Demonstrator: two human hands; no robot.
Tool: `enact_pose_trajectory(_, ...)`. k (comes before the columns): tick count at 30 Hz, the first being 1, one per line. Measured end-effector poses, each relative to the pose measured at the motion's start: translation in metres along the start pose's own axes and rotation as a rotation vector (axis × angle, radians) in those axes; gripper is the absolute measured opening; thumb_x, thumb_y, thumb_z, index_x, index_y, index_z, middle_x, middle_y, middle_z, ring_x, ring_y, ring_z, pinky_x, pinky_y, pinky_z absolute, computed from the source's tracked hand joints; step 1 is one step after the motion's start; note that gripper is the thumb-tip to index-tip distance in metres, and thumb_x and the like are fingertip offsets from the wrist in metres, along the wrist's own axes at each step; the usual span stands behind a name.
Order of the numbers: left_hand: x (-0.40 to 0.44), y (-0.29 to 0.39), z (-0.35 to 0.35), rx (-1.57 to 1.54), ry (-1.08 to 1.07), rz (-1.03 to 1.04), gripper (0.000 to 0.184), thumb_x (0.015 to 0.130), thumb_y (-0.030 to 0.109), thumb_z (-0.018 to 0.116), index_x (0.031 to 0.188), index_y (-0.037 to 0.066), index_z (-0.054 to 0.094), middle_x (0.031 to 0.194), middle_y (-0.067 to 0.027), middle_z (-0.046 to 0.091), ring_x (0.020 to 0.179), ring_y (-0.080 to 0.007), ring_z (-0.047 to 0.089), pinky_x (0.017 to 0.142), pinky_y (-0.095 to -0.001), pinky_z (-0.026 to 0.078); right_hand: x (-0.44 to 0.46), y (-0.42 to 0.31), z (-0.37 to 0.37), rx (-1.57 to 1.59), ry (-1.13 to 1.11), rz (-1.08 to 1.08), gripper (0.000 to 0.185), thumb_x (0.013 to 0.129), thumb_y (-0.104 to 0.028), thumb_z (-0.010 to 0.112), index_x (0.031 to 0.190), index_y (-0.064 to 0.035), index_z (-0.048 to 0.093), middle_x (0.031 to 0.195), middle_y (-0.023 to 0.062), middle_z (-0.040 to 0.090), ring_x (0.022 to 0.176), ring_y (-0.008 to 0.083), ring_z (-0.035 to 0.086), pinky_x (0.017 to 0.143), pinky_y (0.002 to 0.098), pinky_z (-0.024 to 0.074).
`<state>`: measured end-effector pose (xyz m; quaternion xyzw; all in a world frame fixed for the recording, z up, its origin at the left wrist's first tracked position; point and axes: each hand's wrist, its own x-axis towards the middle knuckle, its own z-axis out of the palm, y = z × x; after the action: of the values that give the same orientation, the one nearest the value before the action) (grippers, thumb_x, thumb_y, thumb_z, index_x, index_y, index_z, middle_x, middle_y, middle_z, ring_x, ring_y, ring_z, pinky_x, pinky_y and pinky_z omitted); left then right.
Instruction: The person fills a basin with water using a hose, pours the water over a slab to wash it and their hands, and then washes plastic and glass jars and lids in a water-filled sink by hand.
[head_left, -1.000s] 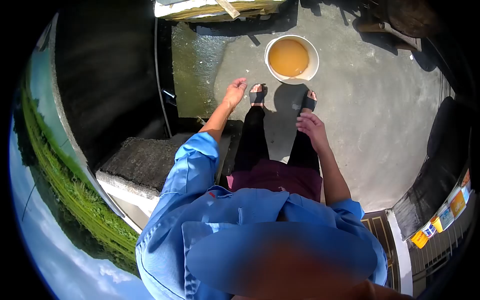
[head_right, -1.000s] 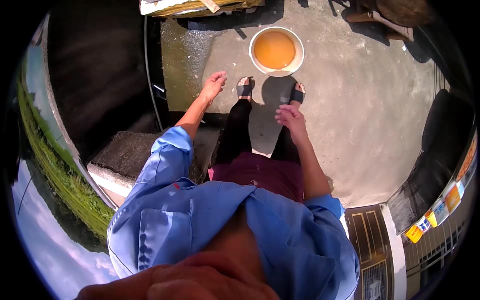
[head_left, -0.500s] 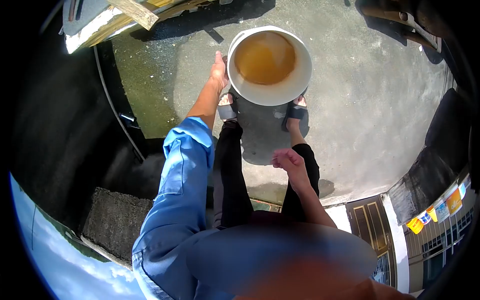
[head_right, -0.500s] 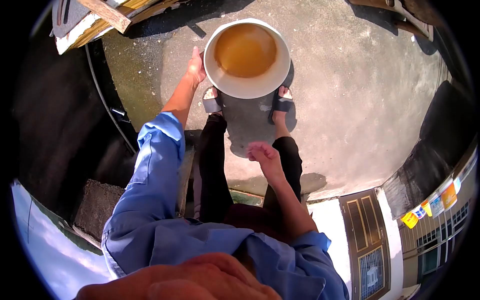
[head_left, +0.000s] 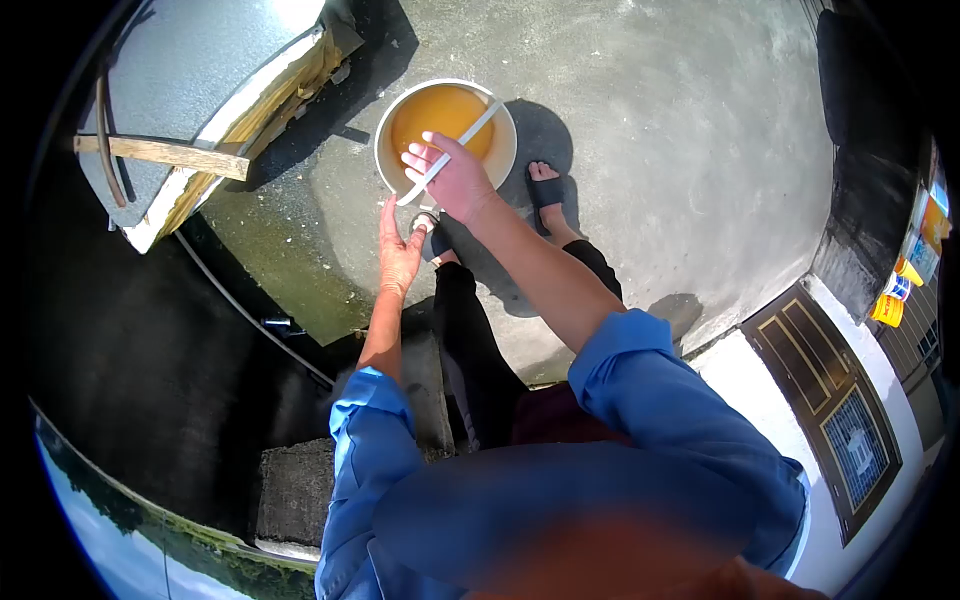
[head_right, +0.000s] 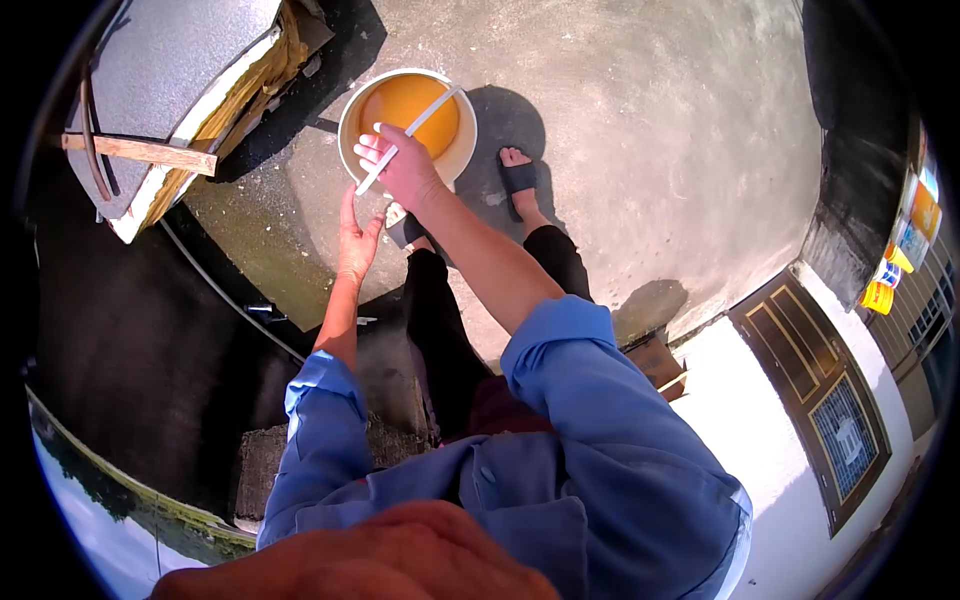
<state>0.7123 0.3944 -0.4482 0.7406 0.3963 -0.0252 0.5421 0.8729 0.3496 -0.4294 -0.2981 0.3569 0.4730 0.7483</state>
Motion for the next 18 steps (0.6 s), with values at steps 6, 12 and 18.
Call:
enact_pose_trajectory(6, -0.109, -0.002, -0.053, -0.484, 0.067, -0.624, 0.027, 0.077, 0.014, 0.056, 0.103, 0.011, 0.051, 0.103, -0.0011, 0.051, 0.095, -0.0124, 0.047, 0.077, -0.025, 0.037, -0.016, -0.003, -0.034, 0.187, 0.258, -0.054, 0.019, 0.072, -0.016, 0.055, 0.06, -0.012, 0.041, 0.046, -0.0003, 0.035, 0.044, 0.0149, 0.035, 0.048, 0.0287, 0.033)
enact_pose_trajectory(12, -0.25, 0.035, -0.125, -0.357, 0.082, -0.943, 0.028, 0.076, 0.018, 0.056, 0.104, 0.011, 0.05, 0.092, 0.0004, 0.054, 0.082, -0.0104, 0.05, 0.068, -0.0243, 0.039, -0.017, -0.067, -0.031, -0.024, 0.45, 0.064, 0.017, 0.069, -0.012, 0.054, 0.063, -0.0111, 0.038, 0.047, -0.0007, 0.028, 0.035, 0.0122, 0.028, 0.033, 0.0293, 0.0231)
enact_pose_trajectory(18, -0.383, 0.043, -0.141, -0.357, 0.205, -1.3, 0.03, 0.075, 0.017, 0.052, 0.104, 0.008, 0.05, 0.089, -0.0057, 0.057, 0.074, -0.0142, 0.055, 0.062, -0.0255, 0.045, -0.063, -0.168, -0.039, -0.316, 0.392, 0.039, 0.014, 0.07, -0.015, 0.055, 0.068, -0.0092, 0.042, 0.047, -0.0007, 0.032, 0.035, 0.011, 0.031, 0.033, 0.03, 0.0304)
